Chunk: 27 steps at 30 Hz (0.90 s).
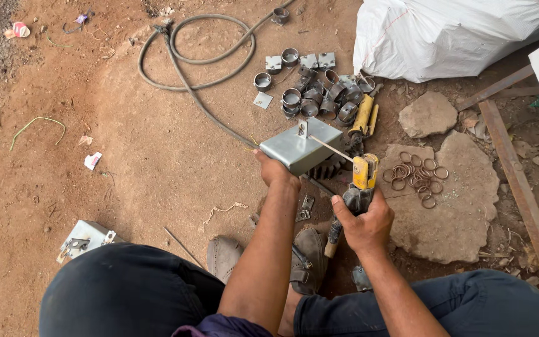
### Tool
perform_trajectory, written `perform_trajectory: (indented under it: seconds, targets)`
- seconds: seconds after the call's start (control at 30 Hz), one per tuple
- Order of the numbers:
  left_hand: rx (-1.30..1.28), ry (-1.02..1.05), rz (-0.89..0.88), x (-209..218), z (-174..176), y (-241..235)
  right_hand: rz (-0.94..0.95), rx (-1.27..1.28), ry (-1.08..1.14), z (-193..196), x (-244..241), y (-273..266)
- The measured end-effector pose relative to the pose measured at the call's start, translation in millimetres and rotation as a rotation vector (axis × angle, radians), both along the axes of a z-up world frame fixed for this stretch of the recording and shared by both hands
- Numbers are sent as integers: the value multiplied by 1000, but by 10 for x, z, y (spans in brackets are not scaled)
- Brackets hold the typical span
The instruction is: The person sits on the ground and uses a hammer to adjust a metal box. They then use a welding torch to attach a metal ring and a small metal plate to the box, creating sparks and smoke. The person handles the metal parts and tools throughout the process.
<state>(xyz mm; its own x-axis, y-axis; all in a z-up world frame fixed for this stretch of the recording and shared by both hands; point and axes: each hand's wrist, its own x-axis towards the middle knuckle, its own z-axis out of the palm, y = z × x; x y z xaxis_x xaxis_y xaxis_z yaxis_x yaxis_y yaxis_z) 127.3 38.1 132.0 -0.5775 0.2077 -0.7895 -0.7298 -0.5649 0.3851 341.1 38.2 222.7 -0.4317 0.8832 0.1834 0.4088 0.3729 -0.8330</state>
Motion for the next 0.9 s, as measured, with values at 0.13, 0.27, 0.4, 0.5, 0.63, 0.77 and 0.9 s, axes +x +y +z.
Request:
perform_trajectory:
  seconds: [0.13, 0.27, 0.4, 0.5, 0.63, 0.77, 0.9]
  targets:
    - [3, 14, -5, 16, 60, -10, 12, 32, -11, -13, -19, -5]
    - [-16, 20, -13, 24, 146, -26, 19, 18, -9, -32, -33, -1]
    - [36, -118, -121, 5, 271, -85, -3, -36, -30, -11, -39, -32]
    - [6, 7, -15, 13, 138, -33, -6, 3, -43, -4, -33, -39]
    - [170, 4, 32, -30, -7, 21, 5, 41, -34, -26, -42, -19]
    - [52, -51, 36, -18, -25, 15, 26, 45, 0, -33, -42, -14]
    - [90, 37, 34, -36, -155, 37, 33, 44, 10, -16, -49, -12]
